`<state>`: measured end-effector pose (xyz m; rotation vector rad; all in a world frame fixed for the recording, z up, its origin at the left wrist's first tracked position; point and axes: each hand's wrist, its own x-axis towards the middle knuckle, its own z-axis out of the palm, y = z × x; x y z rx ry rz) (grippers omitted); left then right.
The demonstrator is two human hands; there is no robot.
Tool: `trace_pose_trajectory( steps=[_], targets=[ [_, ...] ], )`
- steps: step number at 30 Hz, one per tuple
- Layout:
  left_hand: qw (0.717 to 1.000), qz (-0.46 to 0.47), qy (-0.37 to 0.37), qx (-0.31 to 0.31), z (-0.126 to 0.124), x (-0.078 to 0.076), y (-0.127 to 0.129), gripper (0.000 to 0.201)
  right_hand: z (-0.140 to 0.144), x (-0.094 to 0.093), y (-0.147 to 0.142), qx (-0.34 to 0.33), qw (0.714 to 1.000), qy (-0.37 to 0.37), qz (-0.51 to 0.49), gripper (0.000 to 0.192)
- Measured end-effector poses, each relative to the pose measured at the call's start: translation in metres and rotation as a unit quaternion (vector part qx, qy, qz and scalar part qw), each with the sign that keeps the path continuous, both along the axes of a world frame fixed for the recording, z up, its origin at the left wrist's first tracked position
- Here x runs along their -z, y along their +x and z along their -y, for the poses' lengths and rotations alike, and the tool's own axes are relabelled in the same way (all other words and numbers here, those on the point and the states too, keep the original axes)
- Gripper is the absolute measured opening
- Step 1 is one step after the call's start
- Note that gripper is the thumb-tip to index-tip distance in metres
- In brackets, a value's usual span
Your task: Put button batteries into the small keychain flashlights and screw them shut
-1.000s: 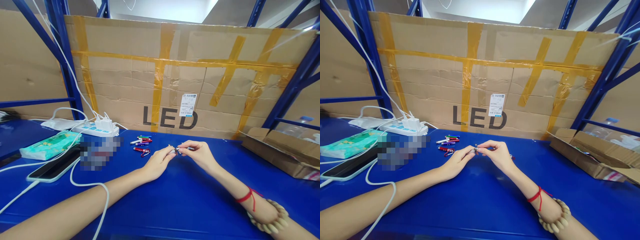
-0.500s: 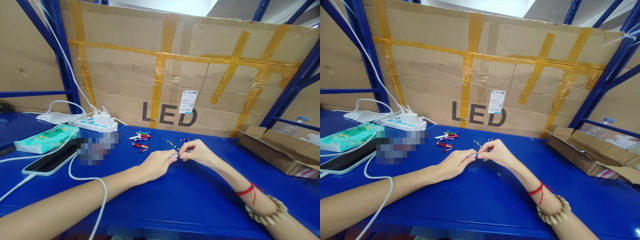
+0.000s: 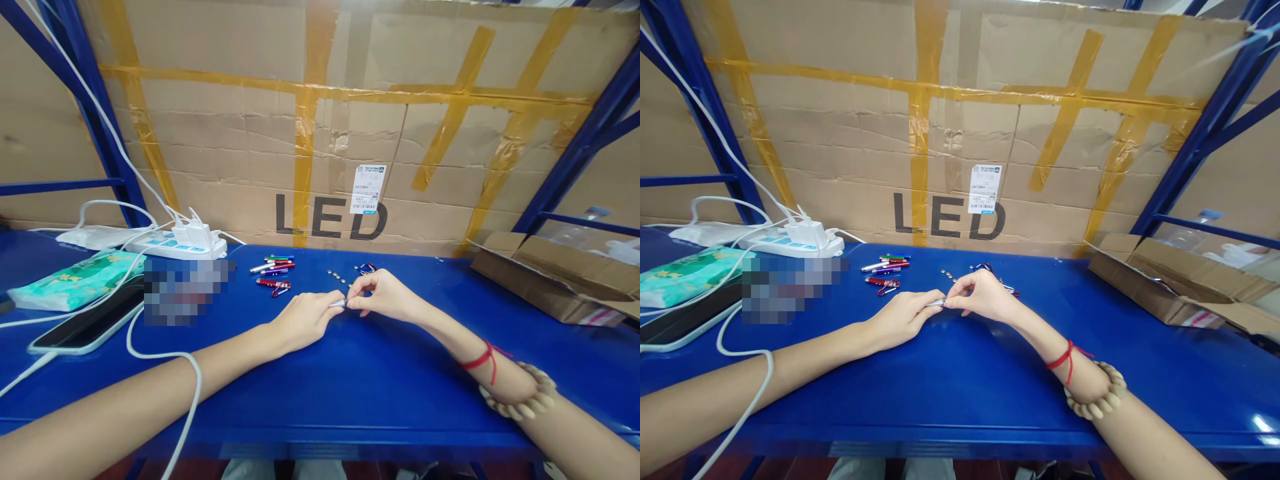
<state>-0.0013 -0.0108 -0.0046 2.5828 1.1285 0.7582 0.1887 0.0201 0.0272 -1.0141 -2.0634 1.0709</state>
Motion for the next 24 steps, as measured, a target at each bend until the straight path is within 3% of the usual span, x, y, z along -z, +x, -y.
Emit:
trace_pose_trajectory(
  steps=[6,14,20,24],
  targets=[
    [1.000,0.023,-0.019,-0.009,-0.0004,-0.0020,0.0008,0.016,-0.0047,0.0041,0.0026,0.002,1.000,0.000,0.006,0.027],
    [0.994,0.101,-0.038,0.036,-0.0034,-0.0021,0.0015,0.017,-0.0025,-0.0004,-0.0011,0.061,0.998,-0.029,-0.019,0.023],
    [0.991,0.108,-0.076,-0.003,-0.0027,-0.0023,0.0010,0.022,-0.0013,-0.0001,-0.0031,0.080,0.996,-0.038,-0.025,0.030],
    [0.990,0.121,-0.076,-0.005,-0.0062,-0.0026,0.0011,0.019,-0.0035,0.0026,-0.0047,0.104,0.994,0.025,-0.019,0.033]
  ],
)
